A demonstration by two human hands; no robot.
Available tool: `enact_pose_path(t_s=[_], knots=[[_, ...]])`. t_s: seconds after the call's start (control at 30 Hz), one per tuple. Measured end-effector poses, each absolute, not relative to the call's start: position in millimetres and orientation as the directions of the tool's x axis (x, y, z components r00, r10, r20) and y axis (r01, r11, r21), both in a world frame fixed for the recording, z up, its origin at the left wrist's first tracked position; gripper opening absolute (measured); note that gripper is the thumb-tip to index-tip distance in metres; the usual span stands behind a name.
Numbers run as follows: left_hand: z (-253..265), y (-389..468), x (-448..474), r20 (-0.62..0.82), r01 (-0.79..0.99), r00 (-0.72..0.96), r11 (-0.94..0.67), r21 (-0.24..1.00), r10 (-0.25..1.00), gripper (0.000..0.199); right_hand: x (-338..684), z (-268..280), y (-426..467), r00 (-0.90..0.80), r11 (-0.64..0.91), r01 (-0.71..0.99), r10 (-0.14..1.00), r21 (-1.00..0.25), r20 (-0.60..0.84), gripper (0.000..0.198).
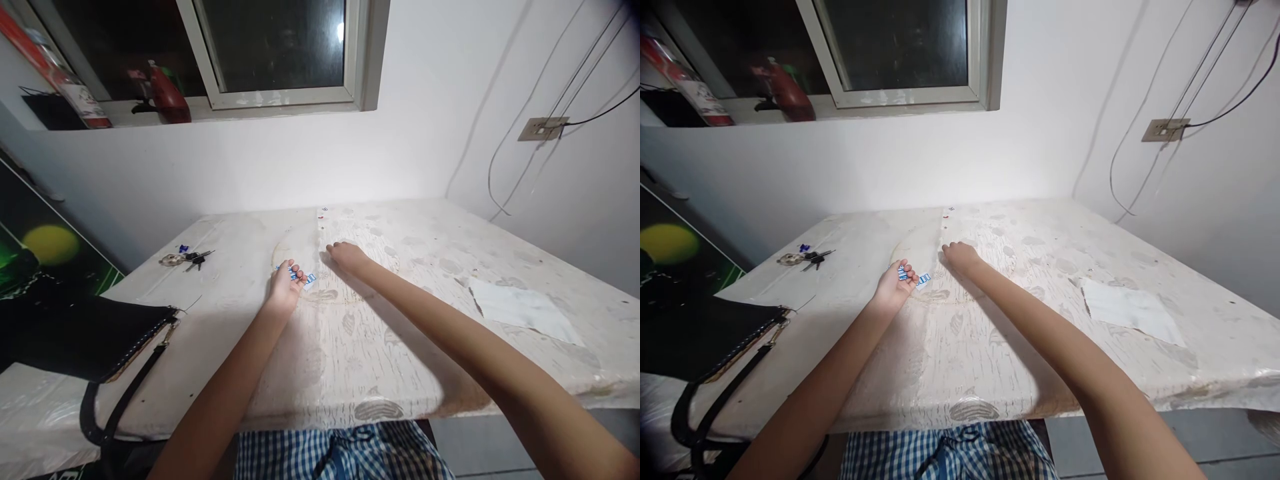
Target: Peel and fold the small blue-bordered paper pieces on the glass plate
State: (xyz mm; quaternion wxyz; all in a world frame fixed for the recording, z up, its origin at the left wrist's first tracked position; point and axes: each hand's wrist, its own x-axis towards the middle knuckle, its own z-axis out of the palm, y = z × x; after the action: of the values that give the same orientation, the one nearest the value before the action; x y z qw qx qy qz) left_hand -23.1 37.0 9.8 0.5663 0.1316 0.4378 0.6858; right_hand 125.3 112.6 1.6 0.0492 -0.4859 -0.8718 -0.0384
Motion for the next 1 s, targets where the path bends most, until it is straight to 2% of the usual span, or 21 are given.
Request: enact_pose_path(t_s=[0.07,0.13,0.17,0.23,0.27,0.33,0.4,0.5,0.57,0.6,0.67,0.73,1.0], knots=[[9,37,-23,-0.314,-0.664,-0.323,0.023,0.748,0.893,0.011,131,3,111,-0.481,0.506,0.859,0.849,-0.077,0.217,0.035],[8,37,-23,-0.313,-0.665,-0.318,0.025,0.746,0.895,0.011,136,3,108,-0.376,0.466,0.83,0.874,-0.308,0.309,0.033],[8,37,-22,-0.314,-0.666,-0.313,0.029,0.746,0.896,0.011,139,3,106,-0.315,0.43,0.78,0.897,-0.454,0.309,0.031],[9,37,-21,-0.316,-0.668,-0.306,0.034,0.744,0.898,0.011,144,1,101,-0.271,0.325,0.639,0.944,-0.697,0.191,0.027],[9,36,-20,-0.319,-0.669,-0.306,0.035,0.742,0.897,0.011,146,-1,98,-0.289,0.269,0.578,0.95,-0.77,0.114,0.027],[11,36,-20,-0.327,-0.677,-0.311,0.034,0.735,0.892,0.011,151,-5,92,-0.327,0.215,0.521,0.944,-0.826,0.04,0.027],[14,35,-21,-0.335,-0.686,-0.312,0.034,0.727,0.889,0.012,153,-10,86,-0.307,0.272,0.57,0.946,-0.775,0.107,0.025],[18,35,-23,-0.331,-0.698,-0.32,0.015,0.716,0.888,0.014,150,-16,74,-0.268,0.405,0.742,0.91,-0.534,0.318,0.028],[19,36,-26,-0.323,-0.702,-0.34,-0.011,0.712,0.883,0.015,142,-19,65,-0.367,0.517,0.759,0.842,-0.397,0.395,0.03],[20,36,-28,-0.317,-0.704,-0.352,-0.026,0.709,0.881,0.015,136,-20,62,-0.455,0.594,0.716,0.795,-0.367,0.4,0.031],[21,37,-31,-0.309,-0.709,-0.368,-0.05,0.704,0.877,0.015,121,-21,57,-0.624,0.734,0.59,0.678,-0.335,0.389,0.035],[22,38,-35,-0.3,-0.717,-0.376,-0.07,0.694,0.877,0.015,106,-21,58,-0.691,0.782,0.535,0.622,-0.319,0.368,0.036],[24,39,-40,-0.301,-0.734,-0.377,-0.084,0.674,0.876,0.017,71,0,82,-0.723,0.696,0.619,0.686,-0.364,0.081,0.028]])
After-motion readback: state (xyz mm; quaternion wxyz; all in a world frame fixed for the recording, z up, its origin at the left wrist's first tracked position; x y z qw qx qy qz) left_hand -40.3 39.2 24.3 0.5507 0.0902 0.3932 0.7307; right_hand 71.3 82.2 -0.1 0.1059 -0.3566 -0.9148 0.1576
